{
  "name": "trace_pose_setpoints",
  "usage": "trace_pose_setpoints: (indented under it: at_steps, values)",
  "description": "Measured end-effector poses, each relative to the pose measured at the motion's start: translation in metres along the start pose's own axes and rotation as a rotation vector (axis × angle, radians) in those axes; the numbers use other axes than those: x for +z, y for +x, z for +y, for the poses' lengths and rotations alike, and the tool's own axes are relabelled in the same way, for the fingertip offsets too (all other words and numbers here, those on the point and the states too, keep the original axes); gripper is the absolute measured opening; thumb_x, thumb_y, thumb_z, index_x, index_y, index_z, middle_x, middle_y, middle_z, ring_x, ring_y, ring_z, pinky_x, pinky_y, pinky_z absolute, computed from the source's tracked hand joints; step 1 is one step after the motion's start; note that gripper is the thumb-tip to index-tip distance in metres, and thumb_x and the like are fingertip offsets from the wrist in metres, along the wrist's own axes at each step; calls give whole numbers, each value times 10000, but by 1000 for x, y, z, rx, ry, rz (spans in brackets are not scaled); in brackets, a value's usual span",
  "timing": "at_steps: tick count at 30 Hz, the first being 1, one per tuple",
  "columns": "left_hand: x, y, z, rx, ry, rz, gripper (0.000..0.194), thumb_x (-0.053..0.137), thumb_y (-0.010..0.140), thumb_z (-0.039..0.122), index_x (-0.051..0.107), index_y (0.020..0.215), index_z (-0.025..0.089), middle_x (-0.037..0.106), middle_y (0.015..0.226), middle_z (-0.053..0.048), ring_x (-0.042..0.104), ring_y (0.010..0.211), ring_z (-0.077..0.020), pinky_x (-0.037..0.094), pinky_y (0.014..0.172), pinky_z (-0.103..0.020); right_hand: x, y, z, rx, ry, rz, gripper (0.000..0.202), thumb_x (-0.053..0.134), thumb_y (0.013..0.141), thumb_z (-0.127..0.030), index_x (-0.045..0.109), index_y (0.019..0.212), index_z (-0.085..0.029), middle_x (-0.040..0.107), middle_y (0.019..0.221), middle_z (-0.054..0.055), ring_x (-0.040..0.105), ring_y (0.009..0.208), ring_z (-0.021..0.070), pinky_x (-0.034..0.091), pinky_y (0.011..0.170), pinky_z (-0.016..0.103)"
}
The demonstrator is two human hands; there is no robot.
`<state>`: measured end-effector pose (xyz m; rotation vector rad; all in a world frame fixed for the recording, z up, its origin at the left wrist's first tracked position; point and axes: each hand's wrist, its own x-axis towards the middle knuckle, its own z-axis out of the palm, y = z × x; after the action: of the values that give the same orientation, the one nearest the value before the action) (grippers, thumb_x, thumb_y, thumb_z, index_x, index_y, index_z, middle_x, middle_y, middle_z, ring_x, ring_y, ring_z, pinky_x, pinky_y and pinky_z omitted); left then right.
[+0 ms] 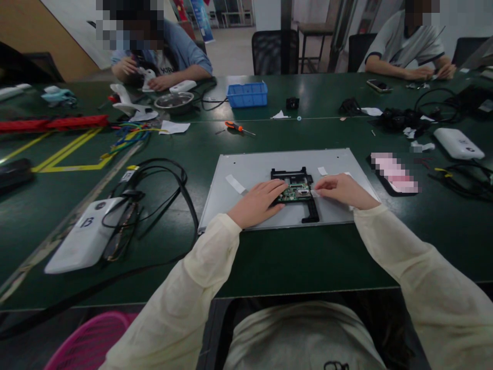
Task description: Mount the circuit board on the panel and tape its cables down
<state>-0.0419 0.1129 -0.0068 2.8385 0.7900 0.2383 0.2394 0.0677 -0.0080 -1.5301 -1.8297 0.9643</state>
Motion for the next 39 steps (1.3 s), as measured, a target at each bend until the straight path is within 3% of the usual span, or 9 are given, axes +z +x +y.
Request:
trace_pose_setpoints:
  at_steps: [7, 12, 16, 20, 27, 30, 34, 39]
  values:
    - [0, 0, 0, 12, 16, 8, 518, 427, 954, 369, 328, 1431, 193, 390, 1479, -96, 367, 1354, -239, 303, 1124, -408, 8, 0, -3, -34, -198, 140, 147, 670, 765, -334, 708, 797, -196, 714, 756, 32, 657, 699, 175, 534, 671, 324]
    - [2, 0, -1, 9, 18, 13, 514, 420, 957, 366, 321, 1434, 204, 376, 1491, -96, 359, 1362, -245, 303, 1122, -422, 11, -1, 1, 32, -55, 111, 158, 652, 776, -322, 698, 836, -182, 698, 711, 33, 639, 587, 152, 529, 509, 270]
    - [2, 0, -1, 8, 14, 10, 517, 418, 958, 373, 309, 1439, 217, 375, 1492, -91, 360, 1363, -246, 311, 1116, -428, 5, -2, 3, 78, 64, 47, 183, 618, 808, -247, 724, 944, -184, 720, 782, 53, 672, 672, 158, 581, 595, 292]
    - [2, 0, -1, 10, 15, 13, 515, 411, 961, 379, 312, 1438, 211, 378, 1490, -89, 364, 1360, -242, 311, 1118, -416, -5, 0, 9, 146, 128, -4, 175, 621, 810, -236, 738, 931, -187, 733, 804, 56, 682, 717, 160, 593, 672, 310]
    - [1, 1, 0, 13, 24, 5, 512, 400, 966, 380, 315, 1438, 201, 372, 1491, -95, 357, 1362, -244, 299, 1122, -410, -2, 3, 13, 117, 144, -7, 141, 631, 784, -270, 721, 860, -193, 727, 799, 45, 685, 768, 179, 569, 633, 298]
    - [2, 1, 0, 10, 22, 6, 514, 409, 962, 378, 312, 1438, 206, 373, 1492, -94, 356, 1362, -246, 294, 1123, -416, 2, 2, 9, 55, 66, 29, 151, 607, 793, -270, 717, 864, -195, 722, 799, 44, 682, 747, 184, 558, 638, 319]
    - [2, 0, -1, 11, 20, 4, 521, 420, 959, 372, 306, 1439, 204, 380, 1487, -95, 357, 1361, -241, 294, 1123, -411, 6, 0, 0, -78, -216, 118, 171, 576, 806, -221, 733, 873, -198, 729, 880, 48, 671, 778, 194, 529, 754, 360]
    - [3, 1, -2, 18, 30, 6, 515, 420, 959, 365, 316, 1434, 198, 381, 1486, -101, 356, 1362, -248, 294, 1123, -421, 6, 0, -3, -163, -374, 129, 205, 541, 836, -184, 728, 922, -183, 727, 925, 58, 656, 807, 199, 507, 774, 350]
